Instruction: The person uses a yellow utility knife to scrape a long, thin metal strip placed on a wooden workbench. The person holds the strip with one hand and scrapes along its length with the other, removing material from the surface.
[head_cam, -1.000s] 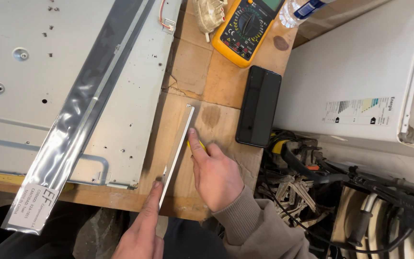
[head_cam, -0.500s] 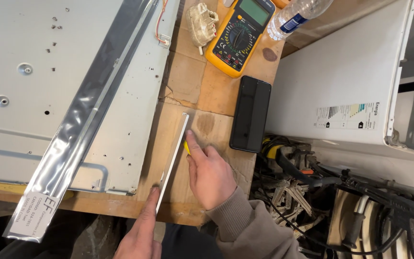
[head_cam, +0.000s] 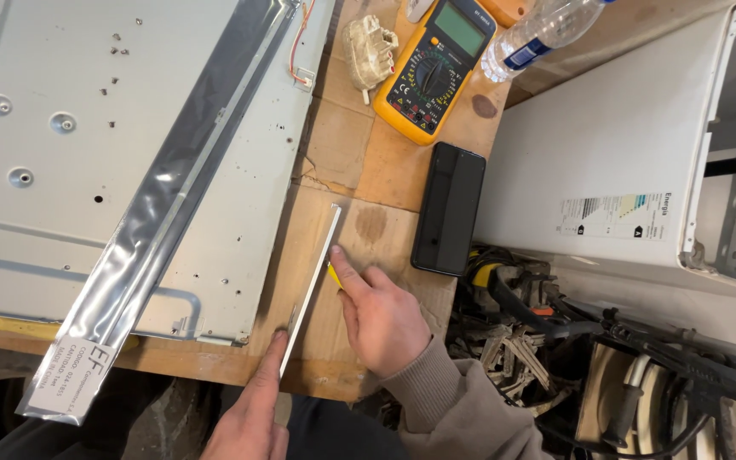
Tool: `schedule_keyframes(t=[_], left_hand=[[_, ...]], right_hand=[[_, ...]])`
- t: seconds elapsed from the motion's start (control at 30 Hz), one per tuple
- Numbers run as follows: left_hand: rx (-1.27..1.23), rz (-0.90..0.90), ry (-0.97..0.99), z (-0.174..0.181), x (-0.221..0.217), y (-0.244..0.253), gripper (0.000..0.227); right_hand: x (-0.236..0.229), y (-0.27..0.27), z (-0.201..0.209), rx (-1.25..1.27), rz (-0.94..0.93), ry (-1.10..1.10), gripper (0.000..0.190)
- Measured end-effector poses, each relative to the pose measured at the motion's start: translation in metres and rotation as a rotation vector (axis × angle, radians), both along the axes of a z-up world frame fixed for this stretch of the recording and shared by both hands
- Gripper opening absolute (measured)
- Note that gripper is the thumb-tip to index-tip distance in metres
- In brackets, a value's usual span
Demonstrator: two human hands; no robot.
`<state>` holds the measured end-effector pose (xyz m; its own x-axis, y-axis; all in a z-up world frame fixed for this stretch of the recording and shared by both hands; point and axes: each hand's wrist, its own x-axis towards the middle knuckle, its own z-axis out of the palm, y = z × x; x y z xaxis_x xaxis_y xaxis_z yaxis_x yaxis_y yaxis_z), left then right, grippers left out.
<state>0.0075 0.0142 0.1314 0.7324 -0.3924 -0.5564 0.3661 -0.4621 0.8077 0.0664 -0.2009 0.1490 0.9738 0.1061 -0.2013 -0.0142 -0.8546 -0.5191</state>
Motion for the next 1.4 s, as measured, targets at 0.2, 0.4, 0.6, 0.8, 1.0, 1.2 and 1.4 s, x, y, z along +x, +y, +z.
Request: schedule_keyframes(t=[0.2,0.4,0.6,0.8,1.0,1.2,1.4], left_hand=[[0.002,-0.002,0.027,-0.005,-0.003,0.002,0.095],[0.0,0.0,-0.024,-0.007,-0.006,0.002,0.096],[0.11,-0.054,0.119,-0.002,0.0,0.004,0.098],[0.136,-0.031,0.189,0.005,0.006,0.004,0.099],[0.048,-0.04,0.25,-0.026,-0.014,0.017,0.095],[0.084,-0.061,0.366,-0.012,-0.001,0.017,0.095],[0.0,0.054,0.241,0.017,0.022,0.012,0.097]], right_hand=[[-0.009,0.005,0.011,0.029,0.022,0.053,0.054],[-0.021,0.01,0.008,-0.036,0.042,0.107,0.059],[-0.015,0.0,0.009,0.095,-0.032,-0.019,0.059],[0.002,0.002,0.0,0.025,-0.064,-0.082,0.055],[0.003,0.002,0.003,0.022,-0.047,-0.044,0.056],[0.005,0.003,0.011,0.001,-0.027,0.0,0.056],[0.002,0.003,0.01,0.021,-0.006,-0.008,0.056]])
